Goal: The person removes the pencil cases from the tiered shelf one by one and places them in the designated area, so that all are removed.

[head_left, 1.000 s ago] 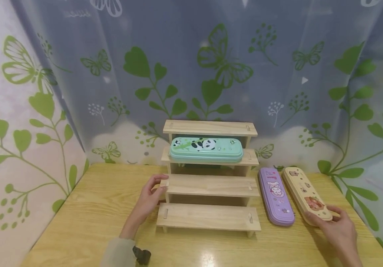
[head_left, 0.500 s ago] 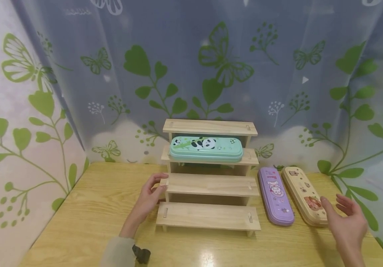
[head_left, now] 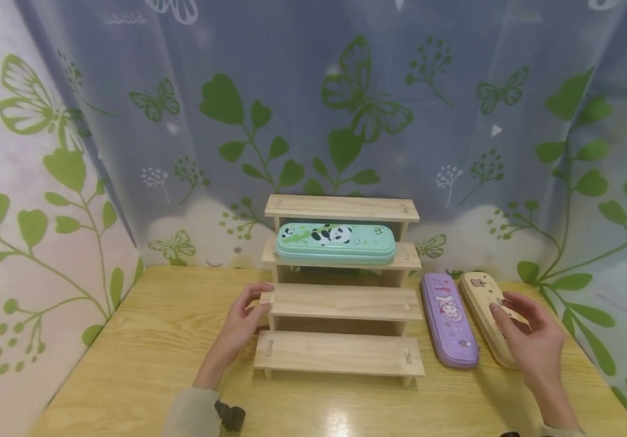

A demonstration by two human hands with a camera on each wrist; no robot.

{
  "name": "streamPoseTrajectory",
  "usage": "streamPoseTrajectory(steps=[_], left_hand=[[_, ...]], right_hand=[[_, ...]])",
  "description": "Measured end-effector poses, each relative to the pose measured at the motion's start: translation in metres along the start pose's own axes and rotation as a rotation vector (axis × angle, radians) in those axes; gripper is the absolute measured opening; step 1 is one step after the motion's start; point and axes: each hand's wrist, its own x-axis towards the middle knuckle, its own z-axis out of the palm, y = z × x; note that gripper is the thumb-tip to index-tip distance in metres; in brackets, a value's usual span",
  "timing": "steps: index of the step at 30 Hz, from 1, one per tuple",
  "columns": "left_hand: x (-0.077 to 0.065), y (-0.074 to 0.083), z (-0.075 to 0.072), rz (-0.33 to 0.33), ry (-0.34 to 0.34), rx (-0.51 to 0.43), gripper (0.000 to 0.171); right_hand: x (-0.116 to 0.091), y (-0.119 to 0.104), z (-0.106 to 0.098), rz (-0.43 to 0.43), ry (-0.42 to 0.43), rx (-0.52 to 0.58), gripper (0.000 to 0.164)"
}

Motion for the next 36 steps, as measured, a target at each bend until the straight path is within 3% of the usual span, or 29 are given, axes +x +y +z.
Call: streamPoseTrajectory(steps=[10, 25, 36], left_hand=[[0.000, 0.001, -0.003, 0.003, -0.015, -0.008, 0.031], [0.000, 0.000, -0.003, -0.011, -0.024, -0.017, 0.032], [0.001, -0.002, -0.003, -0.003, -0.035, -0.029, 0.032]], right_hand=[[-0.003, -0.016, 0.030, -0.203, -0.153, -0.097, 0.036], [0.001, -0.033, 0.059, -0.267, -0.310, 0.001, 0.036], [0.009, -0.050, 0.096, -0.315, -0.371, -0.035, 0.035]])
